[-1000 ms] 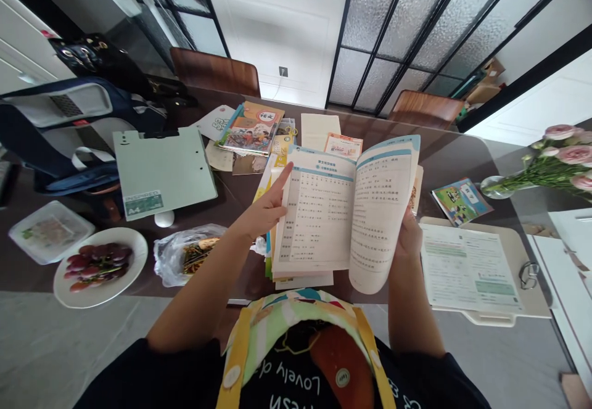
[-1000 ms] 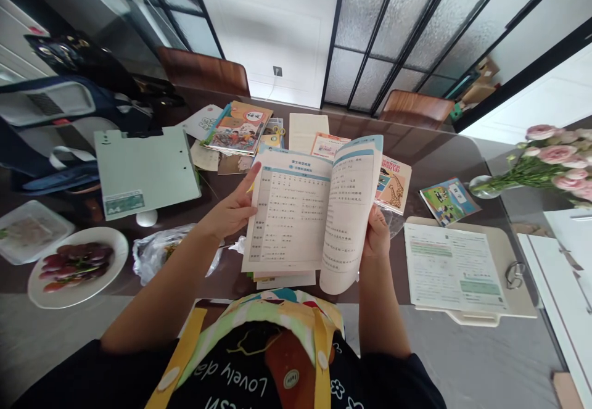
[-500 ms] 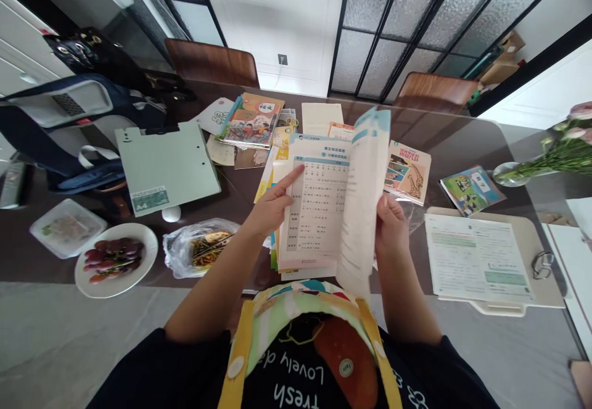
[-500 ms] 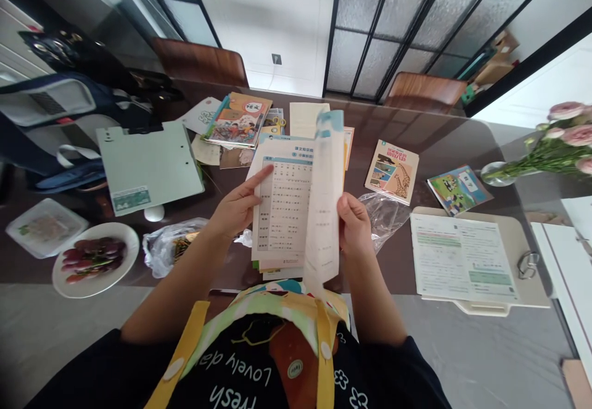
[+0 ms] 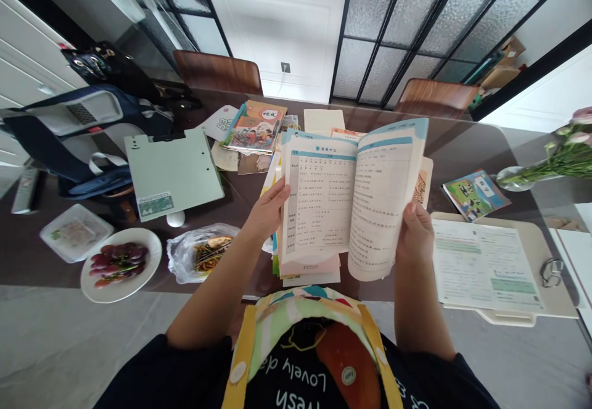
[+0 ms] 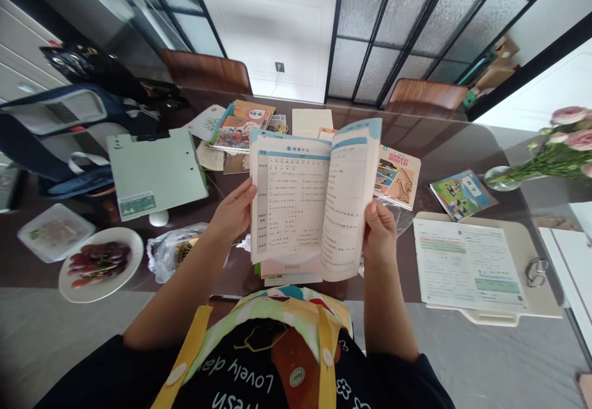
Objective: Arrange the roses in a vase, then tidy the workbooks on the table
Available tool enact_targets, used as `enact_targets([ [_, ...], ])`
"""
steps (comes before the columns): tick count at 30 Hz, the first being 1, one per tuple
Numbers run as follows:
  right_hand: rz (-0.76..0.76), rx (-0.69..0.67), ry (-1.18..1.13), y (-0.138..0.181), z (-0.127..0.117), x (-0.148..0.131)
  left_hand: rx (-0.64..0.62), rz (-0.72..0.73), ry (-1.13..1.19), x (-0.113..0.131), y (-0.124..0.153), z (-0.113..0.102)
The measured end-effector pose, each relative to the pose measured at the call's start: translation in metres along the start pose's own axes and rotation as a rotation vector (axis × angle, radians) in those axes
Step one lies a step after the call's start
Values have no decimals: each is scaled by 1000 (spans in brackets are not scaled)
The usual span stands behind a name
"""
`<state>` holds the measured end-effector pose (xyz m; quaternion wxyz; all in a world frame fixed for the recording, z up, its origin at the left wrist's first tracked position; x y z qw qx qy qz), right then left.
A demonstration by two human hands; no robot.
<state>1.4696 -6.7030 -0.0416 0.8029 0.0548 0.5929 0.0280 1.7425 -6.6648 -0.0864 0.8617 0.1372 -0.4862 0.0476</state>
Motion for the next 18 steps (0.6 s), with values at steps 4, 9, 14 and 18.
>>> enact_targets([
  [4, -48, 43, -85, -5, -18, -11, 93, 41, 14, 2, -3, -7],
  [9, -100, 99, -131, -12, -36, -15, 87, 62, 13, 10, -2, -9],
  [14, -99, 117, -146, -17, -46, -15, 80, 86, 19, 14, -1, -10],
  [18, -48, 96, -136, -20, -49, -15, 120, 82, 52, 17, -1, -9],
])
Point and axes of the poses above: each hand's wrist, its own y-axis away from the middle knuckle, its own z-axis out of the palm, x = y × z, the point moved 1 cm from there along -y, towards the middle knuckle, and after that the axes turned 4 degrees about z, right-handed, at the moved point
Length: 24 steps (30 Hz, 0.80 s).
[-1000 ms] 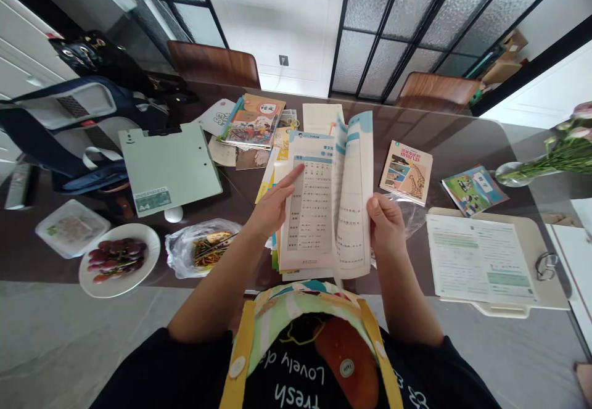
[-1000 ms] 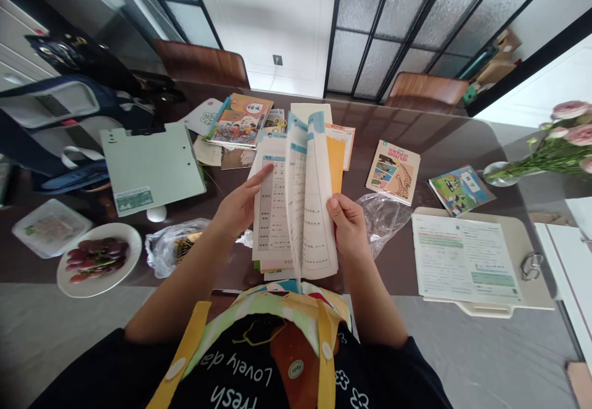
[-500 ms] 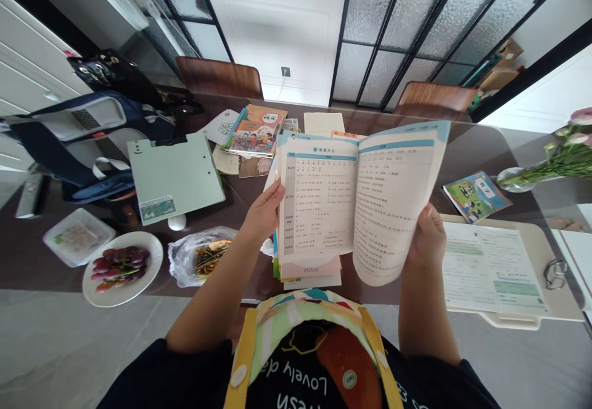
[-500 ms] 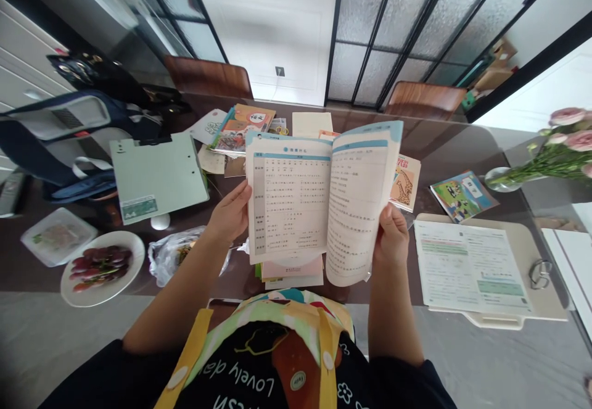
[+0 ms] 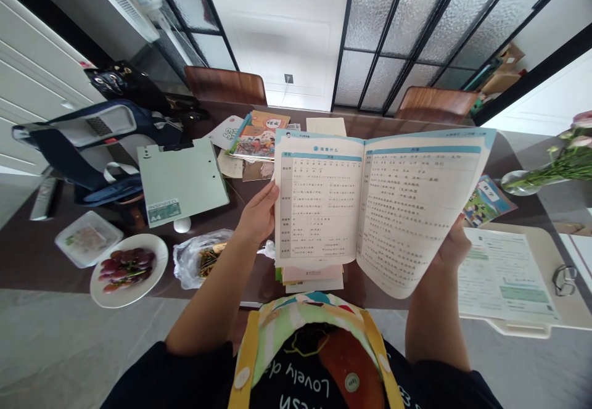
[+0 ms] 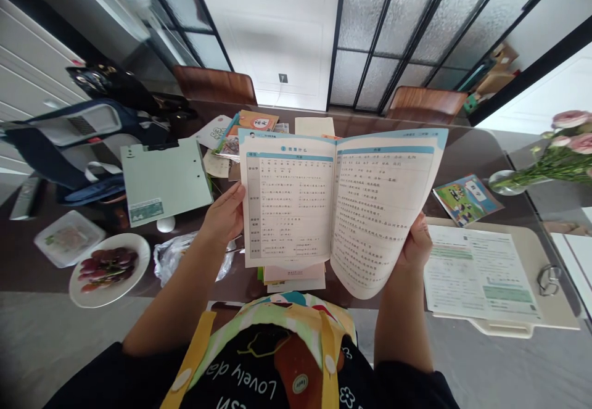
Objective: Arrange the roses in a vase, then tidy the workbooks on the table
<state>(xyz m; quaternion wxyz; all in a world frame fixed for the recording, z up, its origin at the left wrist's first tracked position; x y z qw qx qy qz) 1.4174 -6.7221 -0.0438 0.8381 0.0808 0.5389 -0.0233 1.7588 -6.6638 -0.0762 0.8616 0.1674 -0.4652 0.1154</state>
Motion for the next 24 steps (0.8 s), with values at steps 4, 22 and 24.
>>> enact_targets([
  [4, 39, 49, -24, -1, -3, 1, 3, 1, 10, 2, 1, 1],
  [22, 307, -139, -186, 0, 8, 5, -309, 88, -164, 11, 0, 9],
  [24, 314, -145, -183, 2, 12, 4, -325, 128, -200, 11, -2, 7],
])
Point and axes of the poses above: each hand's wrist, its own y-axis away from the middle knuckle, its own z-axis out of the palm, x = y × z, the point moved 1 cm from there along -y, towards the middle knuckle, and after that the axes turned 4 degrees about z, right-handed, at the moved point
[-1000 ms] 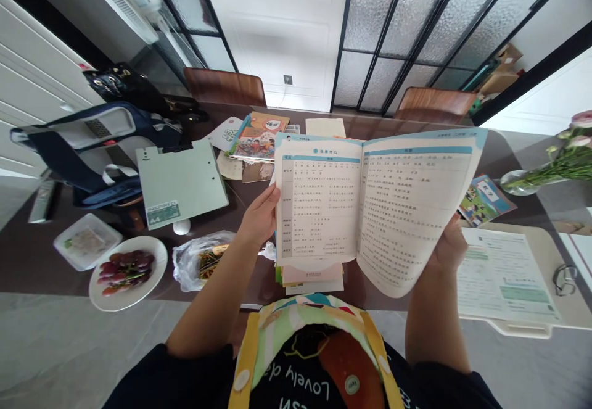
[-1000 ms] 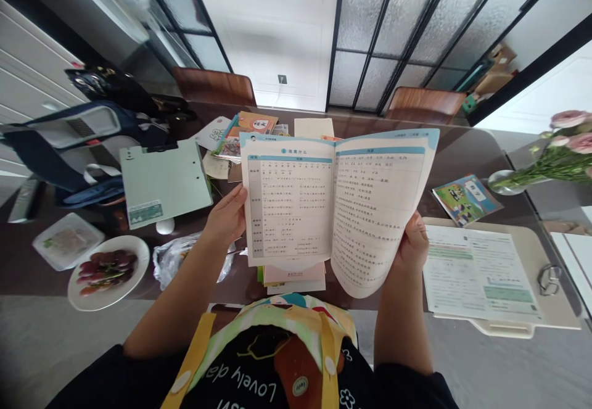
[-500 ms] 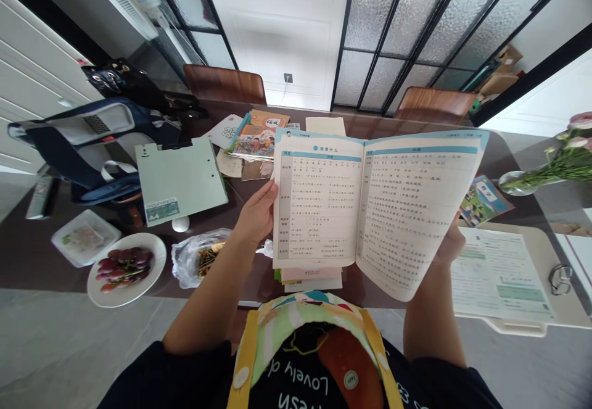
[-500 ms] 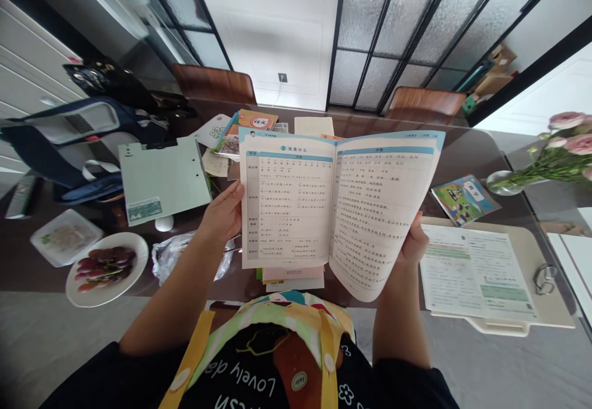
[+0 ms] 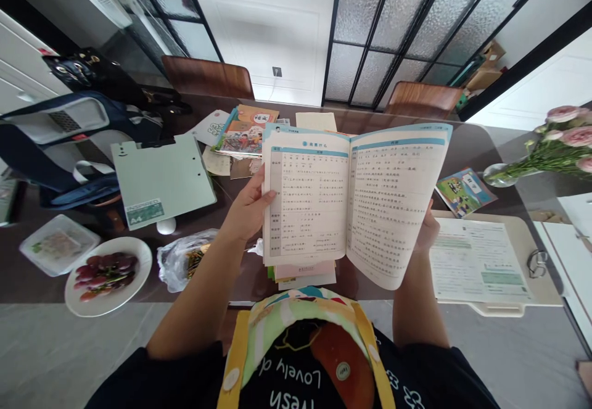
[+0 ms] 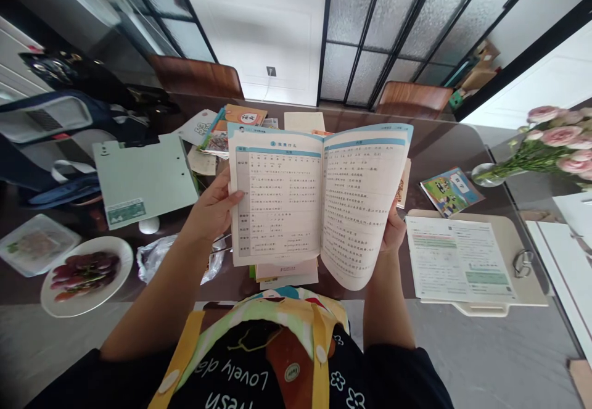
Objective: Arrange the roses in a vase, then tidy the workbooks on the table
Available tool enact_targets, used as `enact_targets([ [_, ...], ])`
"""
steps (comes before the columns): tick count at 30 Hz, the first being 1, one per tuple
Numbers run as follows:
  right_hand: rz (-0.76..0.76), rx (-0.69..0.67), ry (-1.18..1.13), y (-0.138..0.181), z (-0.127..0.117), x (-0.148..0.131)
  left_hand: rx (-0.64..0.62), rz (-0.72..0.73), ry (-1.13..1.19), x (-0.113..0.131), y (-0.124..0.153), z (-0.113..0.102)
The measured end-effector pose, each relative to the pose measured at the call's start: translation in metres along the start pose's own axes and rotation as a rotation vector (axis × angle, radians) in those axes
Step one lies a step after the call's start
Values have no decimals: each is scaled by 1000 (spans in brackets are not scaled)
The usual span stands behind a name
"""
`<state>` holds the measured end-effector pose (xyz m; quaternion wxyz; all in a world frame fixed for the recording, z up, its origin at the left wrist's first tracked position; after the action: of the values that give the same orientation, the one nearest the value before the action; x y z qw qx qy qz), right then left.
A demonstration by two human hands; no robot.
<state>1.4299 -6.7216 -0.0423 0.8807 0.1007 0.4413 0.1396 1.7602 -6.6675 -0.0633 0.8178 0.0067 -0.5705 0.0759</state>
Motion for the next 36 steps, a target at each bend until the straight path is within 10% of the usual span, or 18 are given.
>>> enact_targets([
  [26, 73, -213, 2, -2, -16, 11, 38, 17, 7, 9, 4, -13],
  [36, 291, -34, -54, -3, 3, 56, -174, -5, 45, -6, -2, 57],
])
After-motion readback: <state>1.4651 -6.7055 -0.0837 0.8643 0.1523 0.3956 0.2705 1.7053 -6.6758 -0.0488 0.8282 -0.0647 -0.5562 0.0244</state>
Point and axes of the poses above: each hand's wrist, its own y-axis away from the middle knuckle, its own z-axis out of the palm, x = y × z, the point moved 1 cm from there along -y, towards the middle knuckle, and after that the axes turned 4 degrees about z, right-handed, at the moved point
